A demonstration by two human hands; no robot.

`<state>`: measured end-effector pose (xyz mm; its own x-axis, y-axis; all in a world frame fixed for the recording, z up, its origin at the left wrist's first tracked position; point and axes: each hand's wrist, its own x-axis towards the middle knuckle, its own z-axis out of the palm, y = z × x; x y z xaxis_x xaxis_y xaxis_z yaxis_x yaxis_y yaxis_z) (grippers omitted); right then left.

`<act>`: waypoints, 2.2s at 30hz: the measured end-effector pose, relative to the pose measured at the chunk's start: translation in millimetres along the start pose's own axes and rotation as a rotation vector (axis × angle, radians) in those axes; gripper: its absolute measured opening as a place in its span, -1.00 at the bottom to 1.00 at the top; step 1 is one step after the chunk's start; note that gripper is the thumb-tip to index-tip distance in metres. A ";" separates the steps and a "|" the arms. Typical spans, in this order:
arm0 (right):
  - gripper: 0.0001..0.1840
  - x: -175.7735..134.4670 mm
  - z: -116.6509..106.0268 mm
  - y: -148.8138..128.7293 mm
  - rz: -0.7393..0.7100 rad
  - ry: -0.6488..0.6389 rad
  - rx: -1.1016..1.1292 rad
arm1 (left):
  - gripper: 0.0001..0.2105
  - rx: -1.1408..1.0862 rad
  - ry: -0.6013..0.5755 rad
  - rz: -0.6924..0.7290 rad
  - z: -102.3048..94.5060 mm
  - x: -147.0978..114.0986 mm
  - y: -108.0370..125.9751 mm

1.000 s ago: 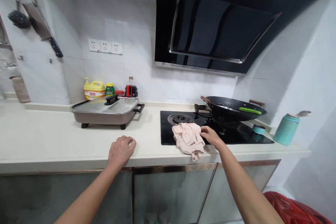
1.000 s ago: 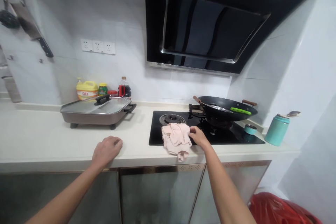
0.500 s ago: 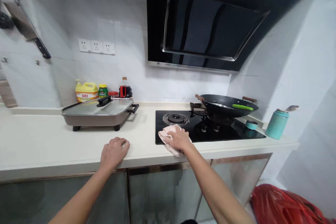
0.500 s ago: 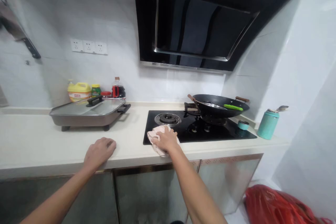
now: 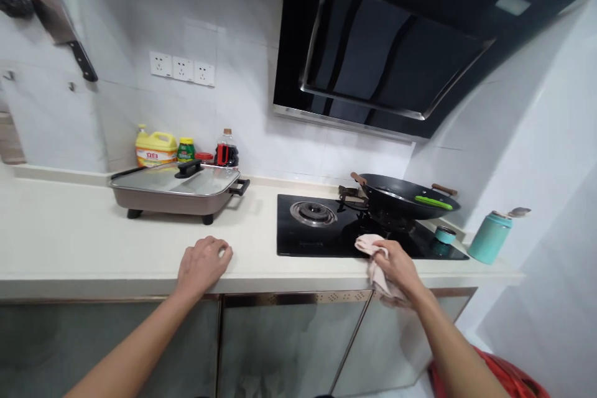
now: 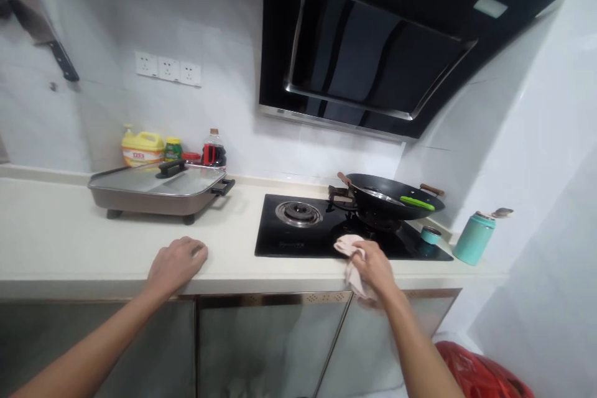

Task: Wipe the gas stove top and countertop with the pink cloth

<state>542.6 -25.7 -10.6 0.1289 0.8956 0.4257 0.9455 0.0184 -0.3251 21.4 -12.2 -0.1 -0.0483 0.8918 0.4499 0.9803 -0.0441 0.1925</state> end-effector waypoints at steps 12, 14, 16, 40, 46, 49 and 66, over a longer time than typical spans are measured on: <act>-0.51 24.7 10.9 -87.9 -0.121 -0.266 -0.323 | -0.60 -0.020 -0.012 -0.007 2.7 1.3 -2.3; -0.52 32.6 18.8 -117.3 -0.200 -0.242 -0.224 | -0.60 -0.012 -0.017 0.005 2.9 1.1 -3.0; -0.52 48.9 24.1 -136.7 -0.196 -0.147 -0.180 | -0.60 0.007 -0.016 0.022 2.6 0.7 -3.8; -0.19 111.0 59.5 -128.6 0.123 -0.387 -0.251 | -0.65 0.044 -0.001 -0.005 -0.1 -0.2 0.5; -0.19 53.6 54.5 -187.9 -0.067 -0.436 -0.155 | -0.60 0.071 -0.025 0.007 -3.9 0.3 2.9; -0.28 20.4 57.5 -222.7 -0.239 -0.389 -0.112 | -0.59 0.065 -0.044 0.011 -6.5 0.6 3.7; -0.35 -26.3 21.8 -148.5 -0.395 -0.153 -0.076 | -0.54 0.080 -0.046 0.029 -4.5 3.7 -2.2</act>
<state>392.4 -42.3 8.1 -0.2883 0.8820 0.3728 0.9334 0.3458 -0.0962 18.2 -10.9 5.0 -0.0129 0.9104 0.4135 0.9934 -0.0357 0.1094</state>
